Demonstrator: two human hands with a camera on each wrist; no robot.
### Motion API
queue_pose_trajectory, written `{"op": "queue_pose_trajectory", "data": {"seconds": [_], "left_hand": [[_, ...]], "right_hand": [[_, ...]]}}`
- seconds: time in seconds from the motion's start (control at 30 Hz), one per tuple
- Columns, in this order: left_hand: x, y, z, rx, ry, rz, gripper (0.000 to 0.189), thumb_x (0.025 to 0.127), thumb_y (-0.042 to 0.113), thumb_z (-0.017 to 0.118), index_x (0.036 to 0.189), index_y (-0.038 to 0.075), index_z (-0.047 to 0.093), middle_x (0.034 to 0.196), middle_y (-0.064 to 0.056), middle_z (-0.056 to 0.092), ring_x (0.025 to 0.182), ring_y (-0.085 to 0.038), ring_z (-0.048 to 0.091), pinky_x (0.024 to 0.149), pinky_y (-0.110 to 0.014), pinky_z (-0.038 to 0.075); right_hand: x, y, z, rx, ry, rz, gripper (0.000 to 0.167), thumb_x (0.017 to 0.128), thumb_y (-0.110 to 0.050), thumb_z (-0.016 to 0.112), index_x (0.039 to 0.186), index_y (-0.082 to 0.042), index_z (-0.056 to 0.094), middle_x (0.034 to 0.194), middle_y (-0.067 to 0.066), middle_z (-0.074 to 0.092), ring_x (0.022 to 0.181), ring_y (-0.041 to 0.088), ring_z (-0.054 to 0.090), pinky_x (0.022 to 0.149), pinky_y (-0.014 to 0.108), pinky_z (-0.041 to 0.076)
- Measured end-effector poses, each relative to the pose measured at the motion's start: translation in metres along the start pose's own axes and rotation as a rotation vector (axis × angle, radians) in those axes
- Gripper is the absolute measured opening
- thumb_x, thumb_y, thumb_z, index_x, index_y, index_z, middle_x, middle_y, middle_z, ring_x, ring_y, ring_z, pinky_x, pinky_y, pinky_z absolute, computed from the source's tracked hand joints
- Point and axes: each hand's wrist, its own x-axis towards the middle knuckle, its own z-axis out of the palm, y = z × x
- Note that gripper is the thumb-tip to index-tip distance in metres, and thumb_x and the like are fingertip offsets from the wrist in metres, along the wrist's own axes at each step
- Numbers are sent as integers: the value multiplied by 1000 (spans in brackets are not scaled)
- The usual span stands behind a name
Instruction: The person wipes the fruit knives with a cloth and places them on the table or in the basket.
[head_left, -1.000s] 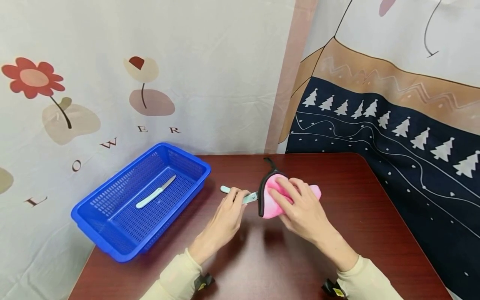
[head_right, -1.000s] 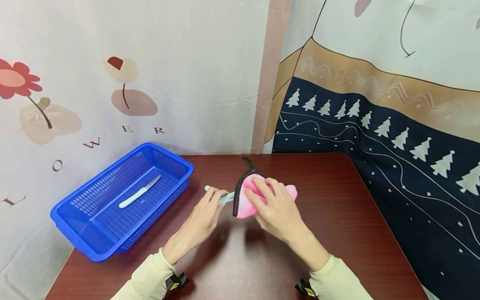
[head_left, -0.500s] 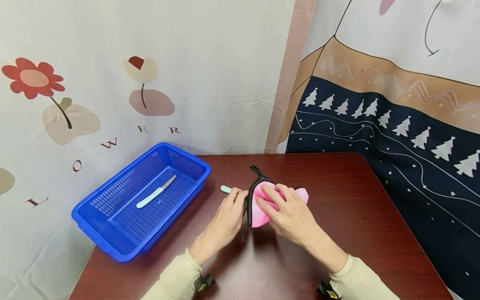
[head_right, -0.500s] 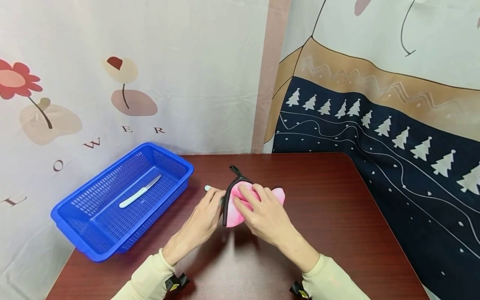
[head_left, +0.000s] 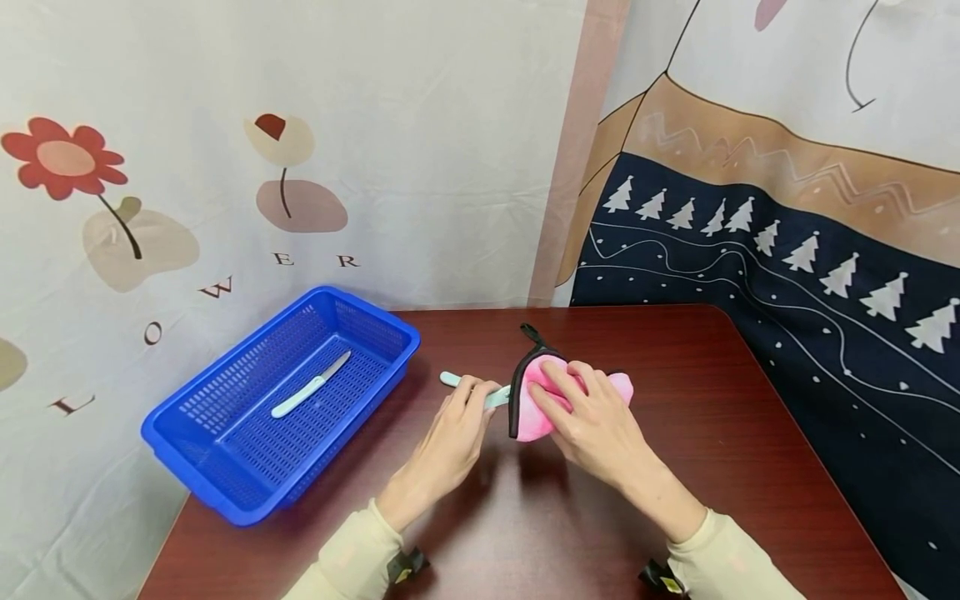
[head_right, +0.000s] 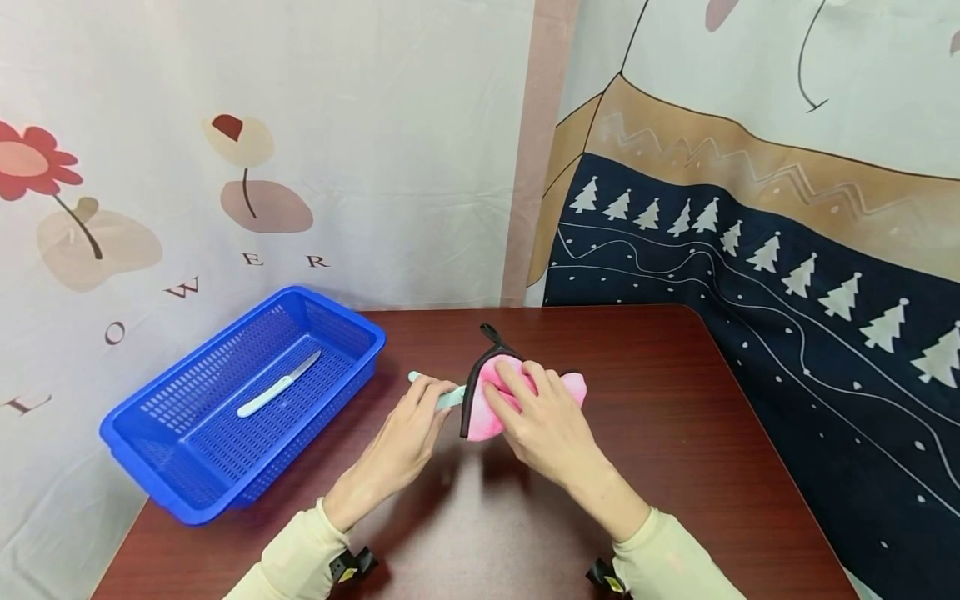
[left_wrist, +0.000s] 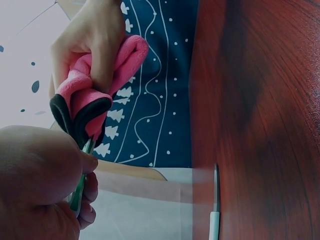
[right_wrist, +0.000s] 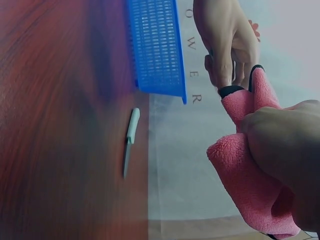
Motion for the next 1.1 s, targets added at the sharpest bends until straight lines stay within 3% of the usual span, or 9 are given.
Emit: {"op": "queue_pose_trajectory", "data": {"seconds": [0.3,0.57,0.9,1.1], "left_hand": [[-2,-3,0,12,5,1,27,109,3,68,136,3,65,119,-10,65,102,-30,71,92,-48,61],[-3,-6,1,22,28,16,28,107,1,69,134,0,65,118,-12,65,100,-30,70,89,-48,61],[-3,-8,-3,-7,24,-12,26,108,1,68,134,2,65,119,-13,66,97,-29,71,86,-48,61],[-3,-9,-4,-19,42,-17,26,106,-2,71,131,0,66,115,-12,65,97,-27,70,87,-45,61]], "right_hand": [[-6,10,-2,0,0,40,64,76,-19,96,137,-13,78,139,19,71,112,42,64,84,52,62],[-13,23,-7,-5,-15,73,68,71,-17,100,136,-11,78,140,22,70,111,46,64,88,55,63],[-28,42,-12,-20,-44,133,66,74,-14,93,138,-9,76,144,26,68,112,50,63,88,60,62],[-35,50,-15,-25,-13,157,62,76,-10,89,137,-7,76,144,29,67,110,54,63,84,63,60]]}}
